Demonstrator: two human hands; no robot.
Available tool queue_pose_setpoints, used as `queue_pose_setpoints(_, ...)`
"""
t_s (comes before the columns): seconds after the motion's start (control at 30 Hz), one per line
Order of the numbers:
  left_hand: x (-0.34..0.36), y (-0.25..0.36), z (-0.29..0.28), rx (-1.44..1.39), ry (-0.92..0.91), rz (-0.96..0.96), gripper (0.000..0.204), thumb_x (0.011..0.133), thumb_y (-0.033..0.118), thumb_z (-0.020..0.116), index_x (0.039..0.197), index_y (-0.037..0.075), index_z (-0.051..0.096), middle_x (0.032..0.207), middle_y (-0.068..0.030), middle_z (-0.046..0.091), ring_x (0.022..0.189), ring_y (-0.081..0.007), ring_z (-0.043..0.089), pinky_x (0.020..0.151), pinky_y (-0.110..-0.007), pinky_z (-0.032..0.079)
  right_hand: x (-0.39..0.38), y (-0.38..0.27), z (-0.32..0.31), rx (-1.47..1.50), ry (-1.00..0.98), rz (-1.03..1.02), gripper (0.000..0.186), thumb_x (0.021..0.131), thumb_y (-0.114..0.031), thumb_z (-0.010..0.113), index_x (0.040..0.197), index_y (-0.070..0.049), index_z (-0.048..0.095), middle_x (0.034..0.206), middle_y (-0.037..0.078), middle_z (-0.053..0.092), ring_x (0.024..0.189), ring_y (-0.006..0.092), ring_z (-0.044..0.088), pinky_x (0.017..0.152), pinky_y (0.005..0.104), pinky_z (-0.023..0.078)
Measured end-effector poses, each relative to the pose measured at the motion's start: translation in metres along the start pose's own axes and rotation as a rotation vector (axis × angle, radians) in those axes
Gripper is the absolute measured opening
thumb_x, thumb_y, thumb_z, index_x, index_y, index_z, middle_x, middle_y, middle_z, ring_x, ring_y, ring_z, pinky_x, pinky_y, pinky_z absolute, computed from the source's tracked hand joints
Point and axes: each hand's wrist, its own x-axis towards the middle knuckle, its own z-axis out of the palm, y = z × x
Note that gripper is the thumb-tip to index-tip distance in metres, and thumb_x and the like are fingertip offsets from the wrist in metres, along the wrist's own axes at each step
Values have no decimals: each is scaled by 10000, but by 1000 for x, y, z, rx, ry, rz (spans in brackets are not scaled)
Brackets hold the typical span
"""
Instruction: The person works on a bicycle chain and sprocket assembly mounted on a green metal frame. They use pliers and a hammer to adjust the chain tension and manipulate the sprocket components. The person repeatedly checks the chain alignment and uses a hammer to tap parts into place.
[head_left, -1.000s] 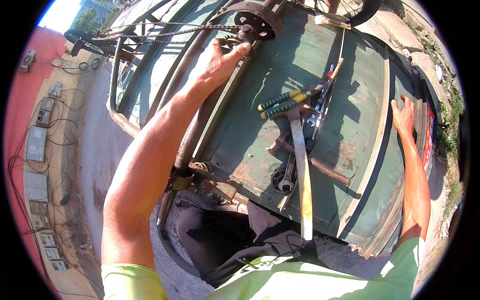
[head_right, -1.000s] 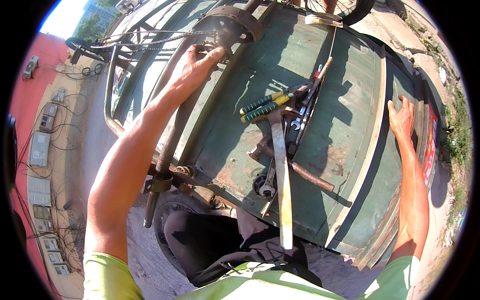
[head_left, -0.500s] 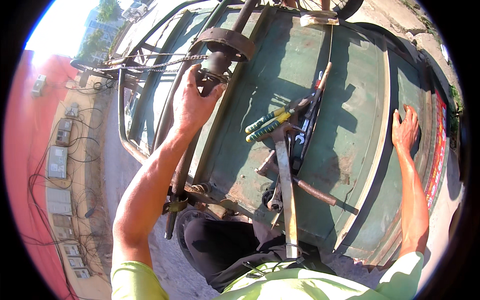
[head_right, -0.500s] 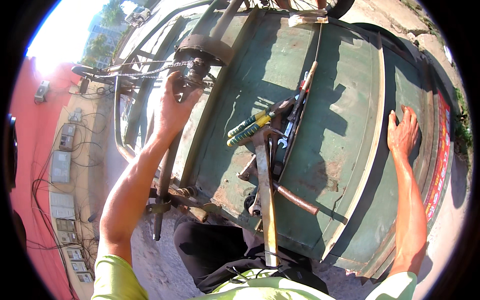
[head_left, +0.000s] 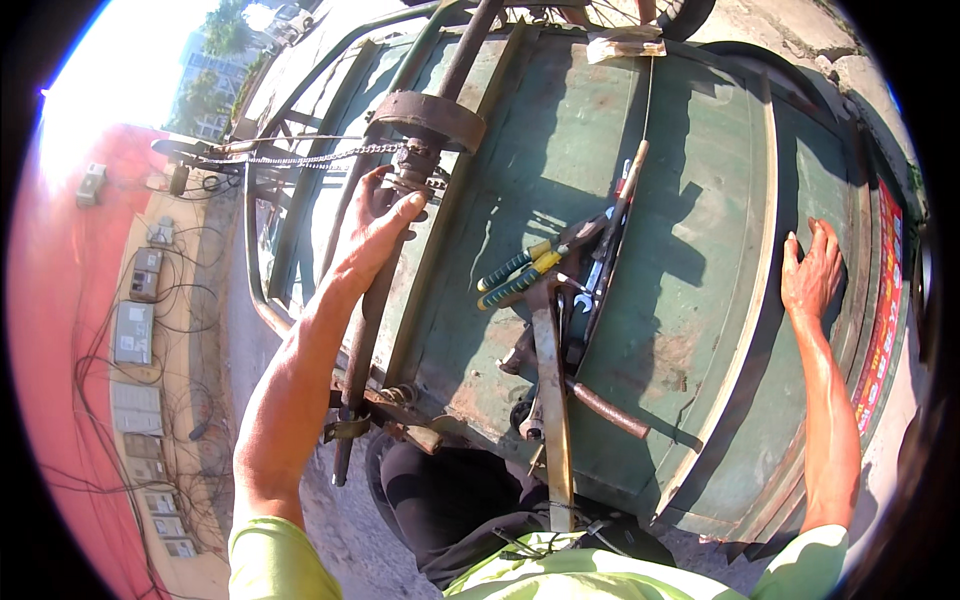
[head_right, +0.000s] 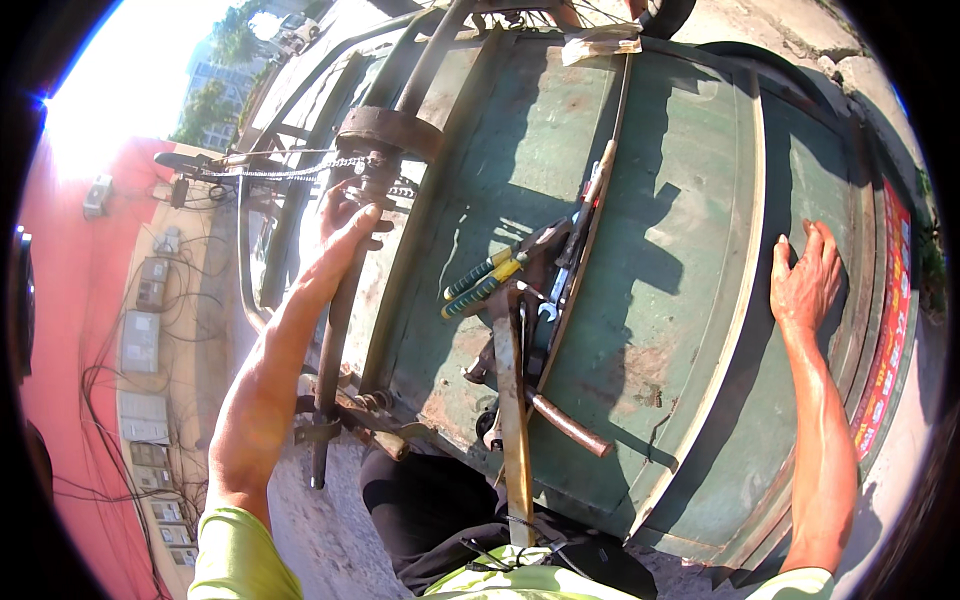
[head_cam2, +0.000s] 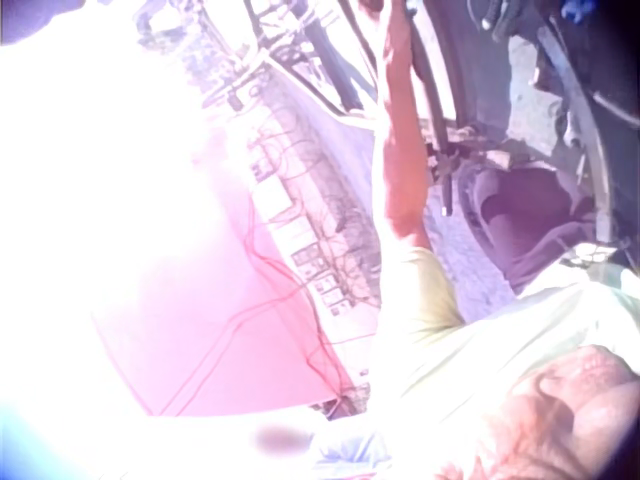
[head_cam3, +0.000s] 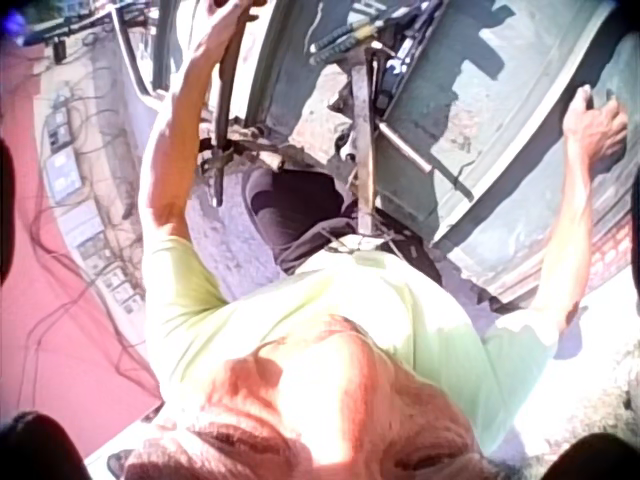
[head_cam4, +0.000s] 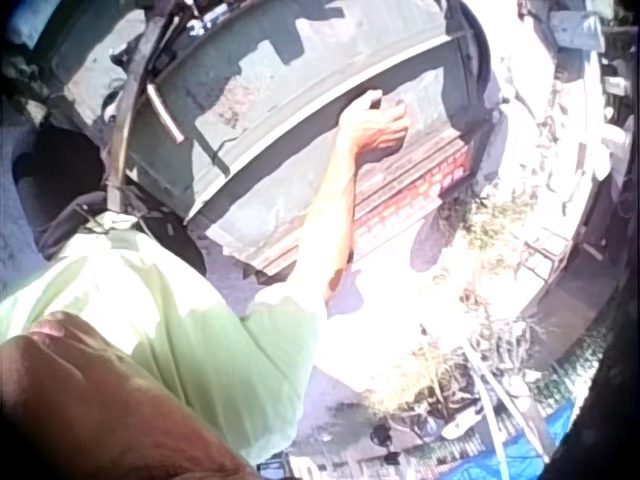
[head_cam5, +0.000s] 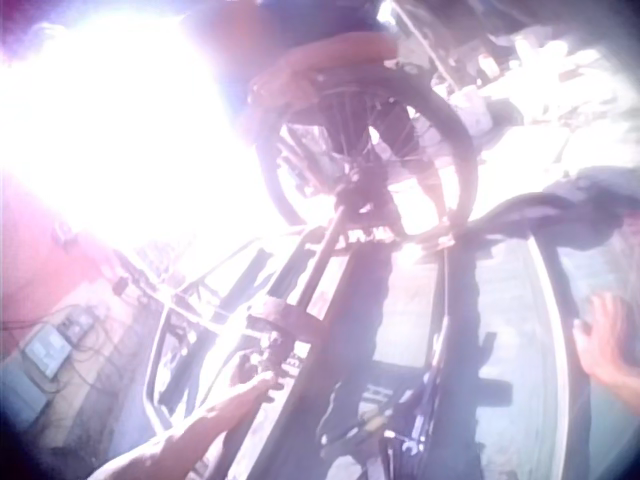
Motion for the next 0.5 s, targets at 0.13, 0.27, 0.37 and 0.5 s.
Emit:
queue_pose_setpoints(0.13,1,0,10,54,79,59,940,787,451,858,1500,97,358,1223,-181,653,1006,-236,682,807,-346,557,0,-1,-4,12,-10,18,457,973,-324,634,1371,-111,562,1429,71,514,1280,326,518,1037,498,428)
queue_pose_setpoints(0.27,10,-21,4,320,192,180,923,773,437,872,1466,61,392,1188,-222,660,988,-247,684,855,-390,547,-1,-1,1,18,0,0,453,974,-322,632,1368,-110,563,1430,74,515,1287,325,515,1041,500,424)
queue_pose_setpoints(0.37,10,-3,12,466,172,89,850,798,305,862,1448,46,378,1210,-155,648,987,-197,673,835,-339,543,-1,1,0,8,4,2,448,976,-318,629,1367,-109,564,1429,76,516,1284,327,519,1042,498,424)
queue_pose_setpoints(0.5,10,-6,14,555,230,171,825,791,313,869,1413,29,408,1182,-156,654,974,-186,672,838,-335,541,-1,1,-1,16,-8,-2,444,979,-313,627,1367,-108,563,1428,77,518,1276,329,525,1043,493,425)
